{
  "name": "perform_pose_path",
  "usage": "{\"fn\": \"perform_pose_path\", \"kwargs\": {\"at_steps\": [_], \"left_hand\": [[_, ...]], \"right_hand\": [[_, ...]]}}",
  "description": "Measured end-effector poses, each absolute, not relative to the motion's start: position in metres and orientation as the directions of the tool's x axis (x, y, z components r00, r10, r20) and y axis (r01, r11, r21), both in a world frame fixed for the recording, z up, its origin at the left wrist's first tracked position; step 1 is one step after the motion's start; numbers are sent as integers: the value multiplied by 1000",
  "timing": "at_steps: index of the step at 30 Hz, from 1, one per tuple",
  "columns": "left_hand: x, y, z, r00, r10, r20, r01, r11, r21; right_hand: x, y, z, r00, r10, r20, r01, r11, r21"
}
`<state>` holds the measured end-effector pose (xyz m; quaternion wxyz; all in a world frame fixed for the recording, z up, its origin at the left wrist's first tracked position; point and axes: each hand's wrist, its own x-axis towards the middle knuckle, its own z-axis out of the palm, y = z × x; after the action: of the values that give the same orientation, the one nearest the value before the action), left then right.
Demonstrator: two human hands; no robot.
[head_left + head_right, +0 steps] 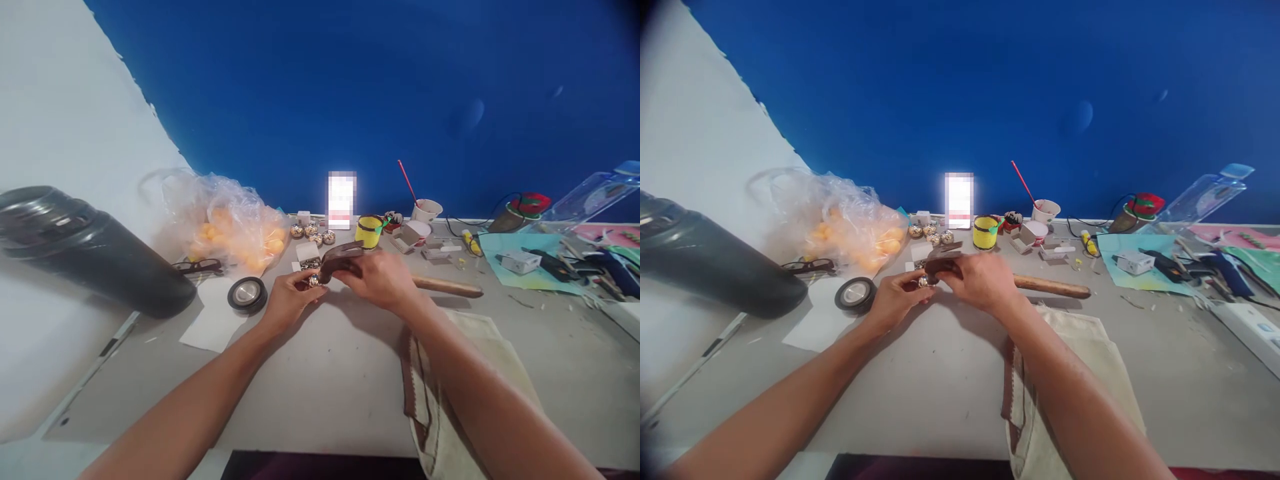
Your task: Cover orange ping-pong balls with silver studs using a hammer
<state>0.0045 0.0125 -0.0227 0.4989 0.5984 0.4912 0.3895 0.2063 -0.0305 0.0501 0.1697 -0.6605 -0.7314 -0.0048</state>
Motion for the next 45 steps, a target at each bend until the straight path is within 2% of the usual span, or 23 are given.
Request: {"fn": "perform_pose_path", "kwargs": {"at_steps": [6,11,15,19,24,29,33,38,42,45], "left_hand": [[4,14,-24,213,977,-23,174,-15,985],[3,14,-23,210,976,-55,150,24,988],[4,14,-23,209,977,-43,131,16,991],[6,15,-24,221,975,-36,139,5,990],[6,13,-23,240,971,-21,125,-10,992],[5,14,-20,277,961,-9,117,-25,993],[4,16,-22,279,960,-17,131,-21,991],[4,14,-20,288,957,-33,130,-4,991],[5,13,-16,288,957,-45,125,9,992],[4,14,-15,310,950,-35,113,0,994]], "right_hand": [[206,-33,58,-11,953,304,962,94,-258],[206,-31,57,-56,977,204,961,109,-254],[206,-32,55,12,959,283,956,72,-284],[205,-32,55,-59,979,196,961,109,-253],[203,-36,61,10,963,269,961,65,-269],[197,-39,63,-78,982,172,965,118,-235],[197,-39,64,-36,965,259,971,95,-220],[200,-38,62,-69,980,188,972,109,-207],[201,-40,63,1,955,296,975,64,-212],[198,-40,63,-46,964,260,968,108,-226]]}}
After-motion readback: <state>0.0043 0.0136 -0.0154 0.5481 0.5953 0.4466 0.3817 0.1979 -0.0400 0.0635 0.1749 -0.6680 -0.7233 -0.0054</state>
